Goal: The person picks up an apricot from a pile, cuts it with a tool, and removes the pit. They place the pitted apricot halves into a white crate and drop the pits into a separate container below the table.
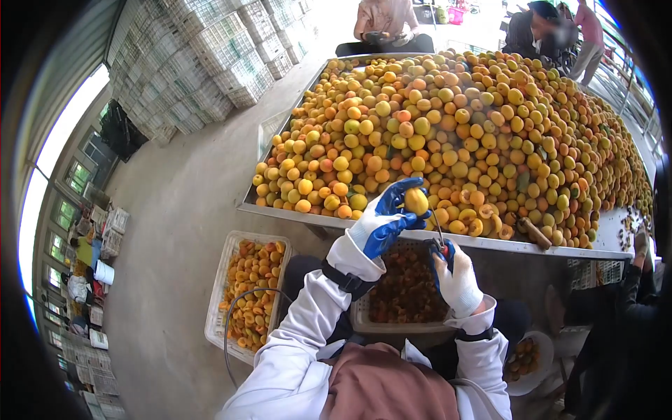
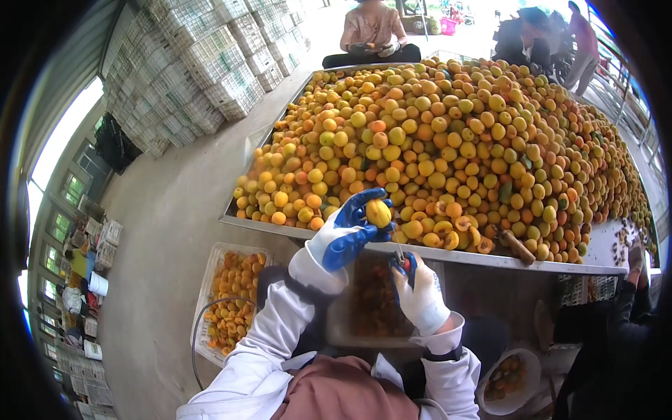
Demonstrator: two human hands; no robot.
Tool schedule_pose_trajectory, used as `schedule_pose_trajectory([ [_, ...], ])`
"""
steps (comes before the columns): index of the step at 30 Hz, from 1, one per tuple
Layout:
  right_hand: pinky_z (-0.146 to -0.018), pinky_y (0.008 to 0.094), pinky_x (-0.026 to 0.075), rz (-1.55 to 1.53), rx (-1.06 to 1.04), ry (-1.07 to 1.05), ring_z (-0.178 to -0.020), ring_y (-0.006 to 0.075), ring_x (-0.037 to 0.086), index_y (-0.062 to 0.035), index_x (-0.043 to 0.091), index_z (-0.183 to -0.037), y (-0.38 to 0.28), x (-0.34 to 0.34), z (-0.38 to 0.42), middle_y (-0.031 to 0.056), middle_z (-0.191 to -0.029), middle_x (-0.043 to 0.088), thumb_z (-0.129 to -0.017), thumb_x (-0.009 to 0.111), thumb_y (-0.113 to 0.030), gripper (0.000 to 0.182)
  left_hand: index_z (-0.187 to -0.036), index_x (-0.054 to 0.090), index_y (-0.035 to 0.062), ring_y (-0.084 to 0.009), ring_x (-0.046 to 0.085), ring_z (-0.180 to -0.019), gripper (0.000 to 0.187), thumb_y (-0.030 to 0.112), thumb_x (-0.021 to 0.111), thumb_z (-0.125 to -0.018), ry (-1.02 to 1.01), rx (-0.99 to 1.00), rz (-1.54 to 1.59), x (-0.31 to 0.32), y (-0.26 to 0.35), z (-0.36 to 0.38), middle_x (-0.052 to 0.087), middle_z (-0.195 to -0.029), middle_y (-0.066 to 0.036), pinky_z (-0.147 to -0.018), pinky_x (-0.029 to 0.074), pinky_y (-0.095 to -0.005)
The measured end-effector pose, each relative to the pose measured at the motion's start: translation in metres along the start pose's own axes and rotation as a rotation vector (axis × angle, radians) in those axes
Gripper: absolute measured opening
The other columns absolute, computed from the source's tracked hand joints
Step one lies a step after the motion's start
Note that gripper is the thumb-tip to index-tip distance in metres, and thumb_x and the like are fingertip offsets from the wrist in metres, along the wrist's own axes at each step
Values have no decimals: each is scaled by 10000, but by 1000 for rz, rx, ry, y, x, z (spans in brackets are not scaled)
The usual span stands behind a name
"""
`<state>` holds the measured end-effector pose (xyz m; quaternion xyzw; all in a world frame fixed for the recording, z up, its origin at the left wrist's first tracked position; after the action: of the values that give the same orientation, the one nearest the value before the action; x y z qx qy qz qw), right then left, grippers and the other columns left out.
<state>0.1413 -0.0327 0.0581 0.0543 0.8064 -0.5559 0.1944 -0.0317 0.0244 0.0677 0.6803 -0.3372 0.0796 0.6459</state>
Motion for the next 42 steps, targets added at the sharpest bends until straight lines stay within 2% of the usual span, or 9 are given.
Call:
schedule_pose_trajectory([
  [5, -688, 415, 505, 27, 21, -61, -793, 429, 651, 11, 602, -1083, 0, 12, -1, 213, -847, 666, -931, 606, -67, 170, -1480, 423, 46, -176, 620, -1118, 569, 83, 642, -956, 58, -2, -70, 5, 4, 16, 607, -1294, -105, -977, 525, -336],
  [11, -684, 426, 501, 43, 80, -114, -806, 449, 641, 14, 590, -1044, 2, 20, -1, 219, -837, 660, -924, 604, -54, 138, -1544, 282, 47, -205, 619, -1144, 778, -42, 685, -885, 122, 74, -191, -1, 3, 21, 620, -1265, -142, -1017, 503, -355],
  [24, -692, 449, 497, -42, 62, -103, -817, 460, 635, 19, 603, -1006, 10, 22, -4, 243, -837, 653, -916, 577, -49, 116, -1584, 128, 54, -263, 625, -1167, 1041, 39, 810, -798, -39, 239, -592, 22, 13, 18, 587, -1309, -215, -986, 528, -383],
  [28, -673, 444, 499, -37, -40, -26, -806, 466, 637, 16, 601, -1021, 1, 24, -4, 243, -825, 653, -902, 596, -40, 132, -1545, 228, 19, -253, 625, -1169, 847, 188, 751, -900, 30, 159, -136, 17, -1, 24, 565, -1348, -190, -1028, 497, -374],
  [29, -669, 444, 501, -4, -55, -32, -804, 470, 635, 15, 600, -1028, -2, 26, -4, 243, -823, 653, -894, 603, -35, 143, -1471, 366, -19, -233, 632, -1138, 686, 267, 702, -946, 47, 128, -124, 5, -14, 21, 593, -1318, -166, -1026, 488, -351],
  [32, -666, 405, 490, 10, -72, -29, -760, 429, 635, 15, 592, -973, -4, 29, -3, 212, -820, 645, -906, 548, 0, 82, -1381, 483, -46, -209, 641, -1096, 576, 264, 701, -947, 74, -82, -95, -4, -33, 35, 629, -1261, -147, -1000, 498, -333],
  [37, -685, 409, 502, 7, -96, -28, -795, 451, 643, 15, 601, -1014, -3, 28, 0, 228, -837, 654, -898, 559, 17, 124, -1321, 544, -50, -199, 654, -1066, 500, 199, 726, -927, 86, -49, -146, 17, -12, 37, 648, -1225, -132, -941, 528, -324],
  [39, -692, 408, 506, 1, -110, -21, -806, 455, 646, 16, 604, -1032, -1, 28, -1, 234, -846, 659, -896, 562, 23, 143, -1326, 542, -44, -200, 653, -1087, 552, 145, 784, -867, 70, 212, -741, 24, 5, 37, 648, -1241, -133, -941, 533, -324],
  [42, -688, 456, 511, -6, -108, 21, -839, 466, 640, 13, 587, -1057, 2, 27, 0, 243, -832, 659, -866, 626, -17, 197, -1330, 538, -38, -187, 647, -1101, 626, 114, 836, -801, 49, 343, -1043, 36, 20, 37, 645, -1256, -134, -963, 525, -322],
])
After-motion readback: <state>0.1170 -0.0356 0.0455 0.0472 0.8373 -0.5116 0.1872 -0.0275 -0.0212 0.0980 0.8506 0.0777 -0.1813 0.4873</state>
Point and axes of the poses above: each hand's wrist, its own z-axis away from the middle knuckle, its own x-axis out of the palm, y = z × x, the point moved 6 cm from there along -z, towards the middle knuckle
